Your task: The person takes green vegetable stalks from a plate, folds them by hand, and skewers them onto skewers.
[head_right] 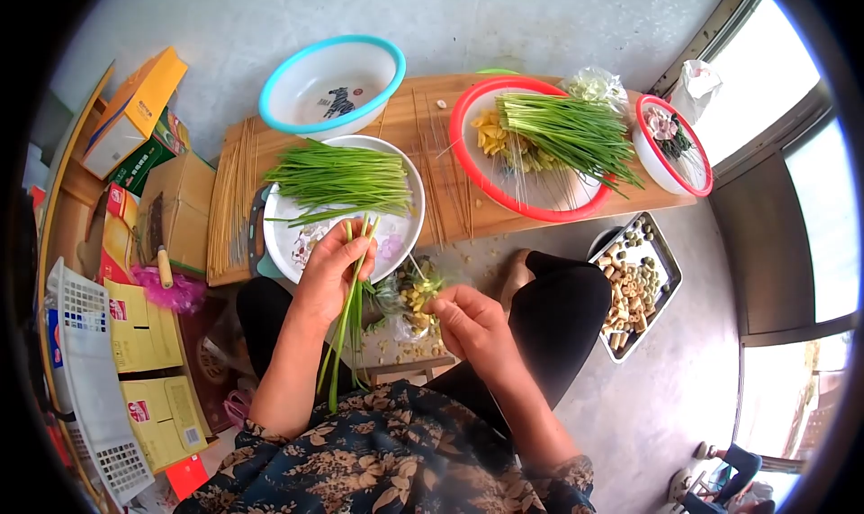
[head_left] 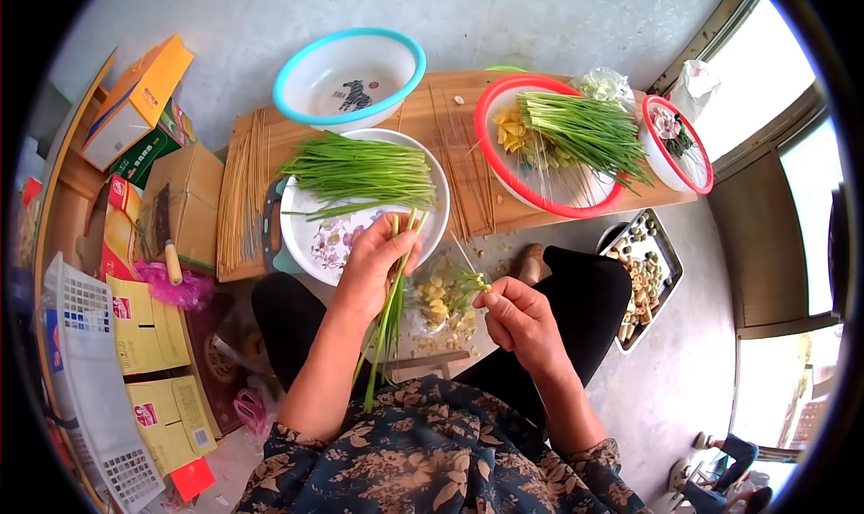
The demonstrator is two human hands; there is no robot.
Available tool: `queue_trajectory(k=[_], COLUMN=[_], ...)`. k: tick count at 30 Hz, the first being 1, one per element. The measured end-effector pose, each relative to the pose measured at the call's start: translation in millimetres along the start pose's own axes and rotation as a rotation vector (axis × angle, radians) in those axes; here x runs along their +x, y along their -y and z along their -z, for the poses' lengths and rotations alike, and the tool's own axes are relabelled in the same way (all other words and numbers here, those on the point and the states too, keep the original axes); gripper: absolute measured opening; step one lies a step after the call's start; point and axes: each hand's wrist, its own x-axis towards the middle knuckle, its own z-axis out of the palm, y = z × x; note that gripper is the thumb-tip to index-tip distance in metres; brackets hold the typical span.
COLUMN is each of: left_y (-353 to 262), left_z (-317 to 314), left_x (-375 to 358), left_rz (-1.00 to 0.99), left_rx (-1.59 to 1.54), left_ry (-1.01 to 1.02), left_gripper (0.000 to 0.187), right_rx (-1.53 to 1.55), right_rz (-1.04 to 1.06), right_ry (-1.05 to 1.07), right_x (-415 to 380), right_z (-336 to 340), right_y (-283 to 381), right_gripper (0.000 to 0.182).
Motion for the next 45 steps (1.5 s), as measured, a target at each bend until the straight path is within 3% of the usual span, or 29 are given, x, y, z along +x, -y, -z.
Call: queue_trajectory(k=[45], left_y=[-2.1], left_z=[15.4], left_x=[-22.2], left_rz=[-0.015], left_rx=[-0.053], left_ry=[-0.035], left_gripper=[0.019], right_rx=[-0.070], right_rz=[-0.018], right_ry=[0.088], right_x=[0.0], right_z=[-30.7], right_y=[-1.4], right_gripper=[0.021])
